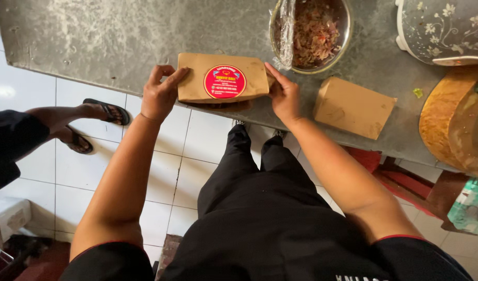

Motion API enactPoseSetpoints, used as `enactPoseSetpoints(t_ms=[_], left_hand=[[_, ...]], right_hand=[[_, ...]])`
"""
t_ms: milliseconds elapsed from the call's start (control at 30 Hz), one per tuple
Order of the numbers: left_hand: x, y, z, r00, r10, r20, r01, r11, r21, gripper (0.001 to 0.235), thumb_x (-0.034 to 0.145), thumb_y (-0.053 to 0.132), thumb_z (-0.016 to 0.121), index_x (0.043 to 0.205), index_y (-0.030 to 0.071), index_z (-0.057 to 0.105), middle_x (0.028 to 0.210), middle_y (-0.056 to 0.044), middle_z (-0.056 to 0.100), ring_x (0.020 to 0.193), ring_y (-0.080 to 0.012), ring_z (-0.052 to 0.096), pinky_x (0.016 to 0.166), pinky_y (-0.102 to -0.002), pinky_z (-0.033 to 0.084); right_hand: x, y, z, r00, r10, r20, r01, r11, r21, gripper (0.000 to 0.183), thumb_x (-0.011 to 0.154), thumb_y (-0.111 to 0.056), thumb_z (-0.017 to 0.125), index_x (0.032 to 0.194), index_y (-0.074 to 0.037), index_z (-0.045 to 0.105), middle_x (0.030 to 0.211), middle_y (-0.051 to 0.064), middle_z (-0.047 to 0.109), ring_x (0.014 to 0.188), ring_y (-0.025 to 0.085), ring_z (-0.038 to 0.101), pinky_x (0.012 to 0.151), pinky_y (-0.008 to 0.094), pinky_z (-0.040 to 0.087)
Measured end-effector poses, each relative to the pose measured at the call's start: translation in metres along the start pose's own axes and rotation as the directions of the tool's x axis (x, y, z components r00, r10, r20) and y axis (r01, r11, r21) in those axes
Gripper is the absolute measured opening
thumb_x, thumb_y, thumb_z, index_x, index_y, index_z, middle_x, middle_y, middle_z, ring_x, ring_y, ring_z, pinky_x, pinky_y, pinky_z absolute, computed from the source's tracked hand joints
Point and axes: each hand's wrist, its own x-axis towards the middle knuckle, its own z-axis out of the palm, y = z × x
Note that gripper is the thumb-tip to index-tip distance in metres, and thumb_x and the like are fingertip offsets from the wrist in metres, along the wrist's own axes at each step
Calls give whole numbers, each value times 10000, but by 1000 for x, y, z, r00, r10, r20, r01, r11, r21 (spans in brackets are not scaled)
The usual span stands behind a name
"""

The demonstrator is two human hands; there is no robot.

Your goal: The person scoops cooked rice from a rice cooker into a cardboard food container that already contains sliced vegetables. They then fold the container shut, seal it with a branded sticker, and place it into a larger brown paper bag. Finally, they add a small plastic cup of sauce into the bag and close it.

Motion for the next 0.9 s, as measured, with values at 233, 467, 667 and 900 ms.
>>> enactPoseSetpoints(t_ms=[233, 467, 667, 900], left_hand=[[-3, 2, 1, 999, 20, -41, -22, 999, -37, 517, 902, -123, 697, 1323, 177, 706, 1107, -108, 605, 948, -273, 674, 797, -370, 606], [-4, 2, -1, 1000, -5, -23, 4, 1000, -20, 517, 900, -121, 693, 1322, 176, 714, 1097, -104, 611, 932, -266, 671, 790, -366, 600], [-10, -4, 11, 997, -29, -75, 32, 999, 29, 527, 901, -135, 668, 1323, 177, 716, 1090, -97, 636, 937, -275, 682, 804, -370, 605], [-11, -13, 13, 994, -53, -97, 53, 999, -7, 465, 910, -101, 658, 1268, 188, 730, 1089, -102, 652, 929, -280, 701, 791, -364, 598]], right_hand=[[-9, 13, -1, 990, -137, 29, 139, 981, -138, 583, 1021, 146, 459, 1518, -148, 535, 1386, 110, 694, 1250, 134, 627, 1058, 246, 467], [-13, 15, -11, 985, -143, 94, 161, 961, -225, 571, 1023, 120, 504, 1533, -135, 531, 1408, 103, 666, 1282, 190, 648, 1091, 263, 458], [-13, 50, -3, 931, 360, 56, -308, 694, 651, 409, 1050, 12, 554, 1458, -13, 538, 1471, 111, 598, 1276, 197, 634, 1082, 356, 525], [-4, 49, -2, 968, 250, 25, -233, 856, 461, 430, 1030, -36, 600, 1458, -16, 561, 1406, 127, 647, 1181, 166, 657, 966, 311, 528]])
